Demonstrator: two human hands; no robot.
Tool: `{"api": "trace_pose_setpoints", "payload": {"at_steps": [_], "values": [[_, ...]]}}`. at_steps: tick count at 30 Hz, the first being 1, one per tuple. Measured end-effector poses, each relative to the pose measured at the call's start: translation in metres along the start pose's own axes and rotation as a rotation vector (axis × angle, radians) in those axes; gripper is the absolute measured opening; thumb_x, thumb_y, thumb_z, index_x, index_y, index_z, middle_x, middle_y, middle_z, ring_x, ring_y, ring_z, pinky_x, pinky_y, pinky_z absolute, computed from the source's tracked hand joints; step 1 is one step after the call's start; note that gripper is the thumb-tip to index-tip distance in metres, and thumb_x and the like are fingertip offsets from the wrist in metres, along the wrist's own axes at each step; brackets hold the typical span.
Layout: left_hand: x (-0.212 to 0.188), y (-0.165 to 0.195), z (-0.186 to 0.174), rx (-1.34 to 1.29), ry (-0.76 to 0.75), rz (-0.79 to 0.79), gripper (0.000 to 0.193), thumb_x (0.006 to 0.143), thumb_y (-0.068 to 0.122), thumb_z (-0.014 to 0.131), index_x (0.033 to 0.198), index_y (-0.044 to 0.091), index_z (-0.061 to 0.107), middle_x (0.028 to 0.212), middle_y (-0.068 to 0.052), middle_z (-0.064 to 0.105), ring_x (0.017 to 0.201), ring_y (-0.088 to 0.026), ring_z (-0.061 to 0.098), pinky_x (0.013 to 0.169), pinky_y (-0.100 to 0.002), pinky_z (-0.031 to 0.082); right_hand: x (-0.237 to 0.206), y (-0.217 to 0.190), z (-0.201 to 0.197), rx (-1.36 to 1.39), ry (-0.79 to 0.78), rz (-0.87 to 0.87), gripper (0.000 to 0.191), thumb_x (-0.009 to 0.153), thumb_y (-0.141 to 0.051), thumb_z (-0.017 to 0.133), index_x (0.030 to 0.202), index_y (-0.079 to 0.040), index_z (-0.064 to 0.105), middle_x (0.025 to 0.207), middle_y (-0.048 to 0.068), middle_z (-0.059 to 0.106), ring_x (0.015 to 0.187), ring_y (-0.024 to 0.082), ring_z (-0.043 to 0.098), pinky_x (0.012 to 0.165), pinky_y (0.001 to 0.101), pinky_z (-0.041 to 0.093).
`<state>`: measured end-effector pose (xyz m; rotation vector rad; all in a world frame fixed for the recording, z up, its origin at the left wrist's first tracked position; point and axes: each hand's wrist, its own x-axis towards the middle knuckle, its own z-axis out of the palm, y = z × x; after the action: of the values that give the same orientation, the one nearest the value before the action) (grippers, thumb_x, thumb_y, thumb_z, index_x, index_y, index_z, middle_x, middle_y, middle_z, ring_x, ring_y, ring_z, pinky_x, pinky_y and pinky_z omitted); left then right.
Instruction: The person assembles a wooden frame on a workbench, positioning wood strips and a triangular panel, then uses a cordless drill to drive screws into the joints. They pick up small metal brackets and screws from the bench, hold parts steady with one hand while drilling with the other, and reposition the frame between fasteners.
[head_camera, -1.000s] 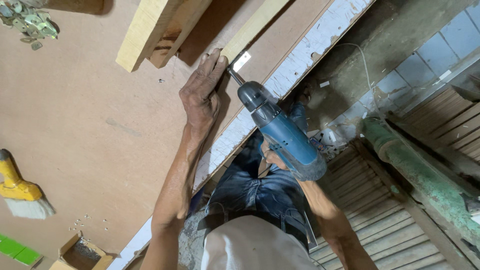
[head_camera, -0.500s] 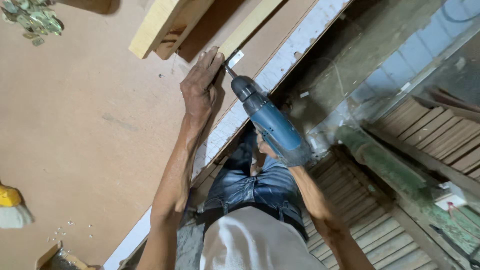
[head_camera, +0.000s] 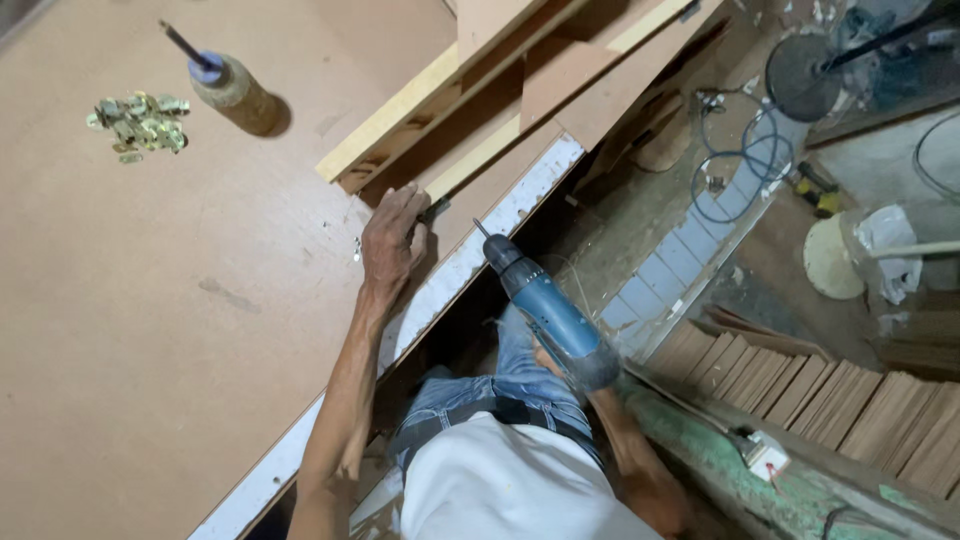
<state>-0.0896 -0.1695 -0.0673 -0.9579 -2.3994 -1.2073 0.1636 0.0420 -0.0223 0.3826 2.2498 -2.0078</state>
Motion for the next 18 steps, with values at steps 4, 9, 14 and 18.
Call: {"api": "trace_pose_setpoints", "payload": {"at_steps": [4, 9, 14, 18], "values": [[0.039, 0.015, 0.026, -0.111, 0.045, -0.136, 0.043, 0.087, -0.002, 0.071, 0.129, 0.002, 0.069, 0.132, -0.018, 0.069, 0.120, -0.034, 0.069, 0.104, -0.039, 0.056, 0.011, 0.002, -0.044, -0.024, -0.025, 0.008, 0.031, 0.069, -0.006, 0.074, 0.099, -0.005, 0.067, 0.069, 0.002, 0.066, 0.061, 0.014, 0.063, 0.060, 0.0304, 0.055], [0.095, 0.035, 0.106, -1.050, 0.045, -0.853, 0.065, 0.089, 0.019, 0.076, 0.145, -0.003, 0.050, 0.133, -0.016, 0.066, 0.118, -0.028, 0.068, 0.102, -0.047, 0.059, 0.034, 0.005, -0.116, -0.050, -0.061, 0.009, 0.029, 0.068, -0.005, 0.073, 0.097, -0.005, 0.067, 0.067, 0.002, 0.066, 0.059, 0.014, 0.063, 0.059, 0.0303, 0.055], [0.132, 0.020, 0.181, -1.778, 0.659, -1.062, 0.103, 0.085, 0.038, 0.085, 0.154, -0.011, 0.026, 0.114, -0.030, 0.055, 0.122, -0.037, 0.056, 0.122, -0.051, 0.044, 0.064, -0.007, -0.188, -0.086, -0.073, -0.007, 0.028, 0.067, -0.003, 0.072, 0.095, -0.005, 0.067, 0.065, 0.002, 0.065, 0.058, 0.014, 0.062, 0.057, 0.0301, 0.054], [0.157, 0.014, 0.213, -1.896, 1.063, -0.989, 0.109, 0.080, 0.042, 0.090, 0.157, -0.008, 0.031, 0.136, -0.019, 0.043, 0.124, -0.031, 0.047, 0.125, -0.051, 0.039, 0.085, -0.019, -0.229, -0.124, -0.071, -0.012, 0.027, 0.066, -0.002, 0.072, 0.093, -0.005, 0.067, 0.064, 0.002, 0.065, 0.056, 0.014, 0.062, 0.056, 0.0301, 0.054]]}}
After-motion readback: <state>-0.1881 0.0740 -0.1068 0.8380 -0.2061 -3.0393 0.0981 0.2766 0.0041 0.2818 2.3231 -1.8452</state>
